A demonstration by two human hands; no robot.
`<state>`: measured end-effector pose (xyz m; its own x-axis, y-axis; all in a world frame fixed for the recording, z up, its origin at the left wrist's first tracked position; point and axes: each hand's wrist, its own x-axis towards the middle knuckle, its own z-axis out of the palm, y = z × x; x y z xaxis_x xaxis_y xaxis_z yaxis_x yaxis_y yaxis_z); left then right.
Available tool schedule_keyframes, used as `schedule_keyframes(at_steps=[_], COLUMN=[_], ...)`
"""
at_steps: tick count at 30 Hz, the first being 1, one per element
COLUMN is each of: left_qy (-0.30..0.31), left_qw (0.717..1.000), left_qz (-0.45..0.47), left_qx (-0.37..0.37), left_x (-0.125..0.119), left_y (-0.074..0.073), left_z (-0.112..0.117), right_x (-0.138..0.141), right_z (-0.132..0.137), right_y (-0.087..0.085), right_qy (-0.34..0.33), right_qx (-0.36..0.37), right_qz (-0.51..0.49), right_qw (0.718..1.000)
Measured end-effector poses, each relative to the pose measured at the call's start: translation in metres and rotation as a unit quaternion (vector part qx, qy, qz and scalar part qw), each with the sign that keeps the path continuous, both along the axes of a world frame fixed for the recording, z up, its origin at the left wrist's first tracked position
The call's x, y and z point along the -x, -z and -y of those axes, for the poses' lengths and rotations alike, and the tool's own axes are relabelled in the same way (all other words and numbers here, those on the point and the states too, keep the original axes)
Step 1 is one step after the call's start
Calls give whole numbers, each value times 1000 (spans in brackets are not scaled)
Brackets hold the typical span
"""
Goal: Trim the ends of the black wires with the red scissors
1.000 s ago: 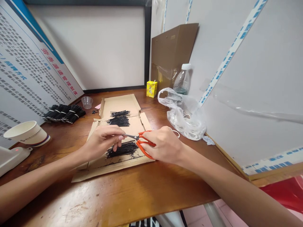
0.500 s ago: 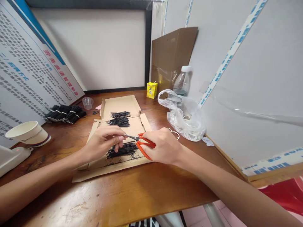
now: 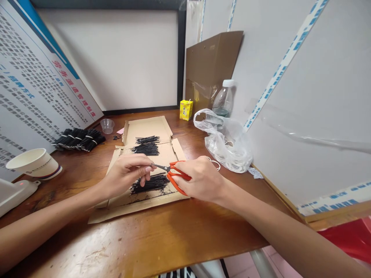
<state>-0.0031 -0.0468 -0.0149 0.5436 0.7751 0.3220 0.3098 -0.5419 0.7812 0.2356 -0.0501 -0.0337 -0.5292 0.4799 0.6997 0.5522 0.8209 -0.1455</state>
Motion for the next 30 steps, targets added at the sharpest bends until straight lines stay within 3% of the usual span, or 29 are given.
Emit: schedule_keyframes(at_steps=[21, 27, 30], left_qy=[7, -28, -61], left_qw=[1000, 994, 995], left_qz=[-19, -75, -66], left_qx=[-9, -73, -51], left_x=[1, 5, 9], left_y=[2, 2, 5], left_z=[1, -8, -14], right_x=[-1, -1, -1], right_z=[0, -1, -3], right_y=[-1, -3, -6], right_qy=[1, 33, 44], right_qx=[27, -2, -6], right_qz=[16, -18, -38], right_qw=[999, 999, 998])
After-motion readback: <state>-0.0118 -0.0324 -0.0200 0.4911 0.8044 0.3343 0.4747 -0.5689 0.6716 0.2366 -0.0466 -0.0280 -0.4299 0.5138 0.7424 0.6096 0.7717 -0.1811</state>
